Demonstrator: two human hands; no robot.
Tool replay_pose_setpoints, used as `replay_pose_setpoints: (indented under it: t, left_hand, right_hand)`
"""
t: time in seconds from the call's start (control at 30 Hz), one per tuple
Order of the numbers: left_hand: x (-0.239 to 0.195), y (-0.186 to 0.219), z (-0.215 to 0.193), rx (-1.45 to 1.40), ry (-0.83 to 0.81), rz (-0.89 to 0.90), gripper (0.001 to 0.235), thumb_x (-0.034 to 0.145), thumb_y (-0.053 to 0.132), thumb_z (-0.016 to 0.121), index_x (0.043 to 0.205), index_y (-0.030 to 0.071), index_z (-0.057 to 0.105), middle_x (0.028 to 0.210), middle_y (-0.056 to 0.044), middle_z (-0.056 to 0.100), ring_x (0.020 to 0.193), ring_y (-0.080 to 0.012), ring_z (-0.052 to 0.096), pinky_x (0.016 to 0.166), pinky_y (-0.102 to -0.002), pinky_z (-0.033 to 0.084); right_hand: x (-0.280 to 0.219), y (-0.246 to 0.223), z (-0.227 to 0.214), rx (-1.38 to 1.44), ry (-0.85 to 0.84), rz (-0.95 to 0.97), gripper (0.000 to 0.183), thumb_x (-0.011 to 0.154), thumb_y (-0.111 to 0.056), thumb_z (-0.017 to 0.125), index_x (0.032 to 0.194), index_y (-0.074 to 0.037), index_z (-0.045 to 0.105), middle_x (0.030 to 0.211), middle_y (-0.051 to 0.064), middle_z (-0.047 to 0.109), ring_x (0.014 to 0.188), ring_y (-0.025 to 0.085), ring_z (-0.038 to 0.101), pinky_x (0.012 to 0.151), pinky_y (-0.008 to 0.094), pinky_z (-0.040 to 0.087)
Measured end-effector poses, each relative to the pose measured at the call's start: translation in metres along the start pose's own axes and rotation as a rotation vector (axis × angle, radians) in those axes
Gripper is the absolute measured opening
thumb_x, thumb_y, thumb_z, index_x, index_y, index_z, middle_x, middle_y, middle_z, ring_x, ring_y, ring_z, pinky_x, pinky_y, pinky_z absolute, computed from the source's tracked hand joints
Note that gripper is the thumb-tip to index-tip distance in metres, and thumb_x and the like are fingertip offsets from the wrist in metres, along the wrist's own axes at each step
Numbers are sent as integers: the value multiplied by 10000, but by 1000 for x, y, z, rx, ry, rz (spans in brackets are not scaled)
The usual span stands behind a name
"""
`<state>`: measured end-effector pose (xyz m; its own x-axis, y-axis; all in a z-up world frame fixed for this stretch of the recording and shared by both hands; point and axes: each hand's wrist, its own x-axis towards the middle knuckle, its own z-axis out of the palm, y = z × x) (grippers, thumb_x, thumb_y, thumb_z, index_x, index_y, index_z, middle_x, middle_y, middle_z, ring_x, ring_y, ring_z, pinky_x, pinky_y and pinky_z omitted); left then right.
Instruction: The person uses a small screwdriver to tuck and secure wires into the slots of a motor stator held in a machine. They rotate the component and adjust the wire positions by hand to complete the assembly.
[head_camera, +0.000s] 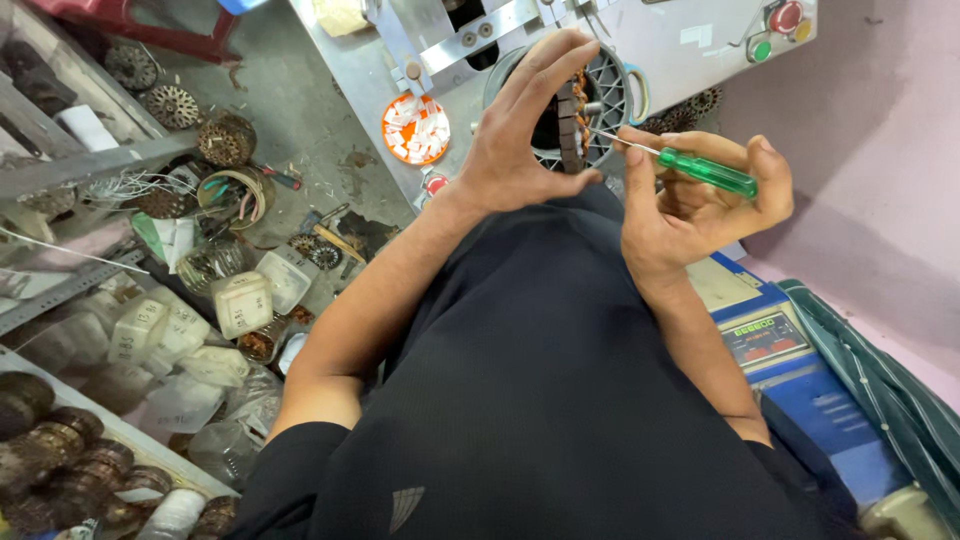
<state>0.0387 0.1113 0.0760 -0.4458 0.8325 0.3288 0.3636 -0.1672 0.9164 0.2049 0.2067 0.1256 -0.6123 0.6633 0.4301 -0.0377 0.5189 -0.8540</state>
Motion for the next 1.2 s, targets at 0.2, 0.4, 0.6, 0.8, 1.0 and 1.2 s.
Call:
replay_pose_setpoints:
  t: [0.2,0.4,0.6,0.8,1.0,1.2]
  left_hand:
    - [6,-10,0,45,-109,46,995,794,311,1002,1576,124,417,1611,-97,415,1522,-308,368,1300,-421,332]
    - [12,-35,-27,-321,-228,-35,598,997,188,806,1517,73,532,1633,-91,439,1582,-243,358,1296,-384,260]
    - [14,-46,-25,-595,-242,-117,446,1026,60,785,1450,41,646,1554,-101,535,1560,-233,380,1305,-389,292]
    - [13,-45,-26,-534,-241,-125,437,996,94,810,1407,40,672,1531,-108,560,1527,-249,425,1312,-398,336]
    - [19,-36,-25,-550,-205,-82,385,1032,91,729,1407,49,654,1543,-111,571,1504,-242,445,1283,-389,350]
    - [18,-35,-26,-445,-188,-85,372,1016,21,726,1383,45,670,1523,-109,589,1497,-260,460,1281,-406,369]
  right_hand:
    - [0,9,-2,-16,-33,-33,836,1033,244,664,1522,-216,165,1273,216,559,964,332,761,861,338,679]
    - [-5,26,3,-85,-40,-177,814,937,260,700,1430,-152,200,1199,242,526,950,379,756,772,354,677]
    - [4,37,10,-147,-70,-484,652,876,237,689,1206,-96,235,1150,234,554,920,393,740,819,443,629]
    - [20,11,3,-8,-239,2,595,1038,263,661,1277,-92,248,1226,209,501,1050,323,732,915,369,656]
    - [41,-9,-1,52,-197,70,605,1032,276,626,1329,-96,252,1231,194,490,1028,295,691,933,366,655]
    - [39,-1,-2,158,-147,177,583,1063,251,617,1328,-101,237,1241,163,487,1029,265,696,938,367,632]
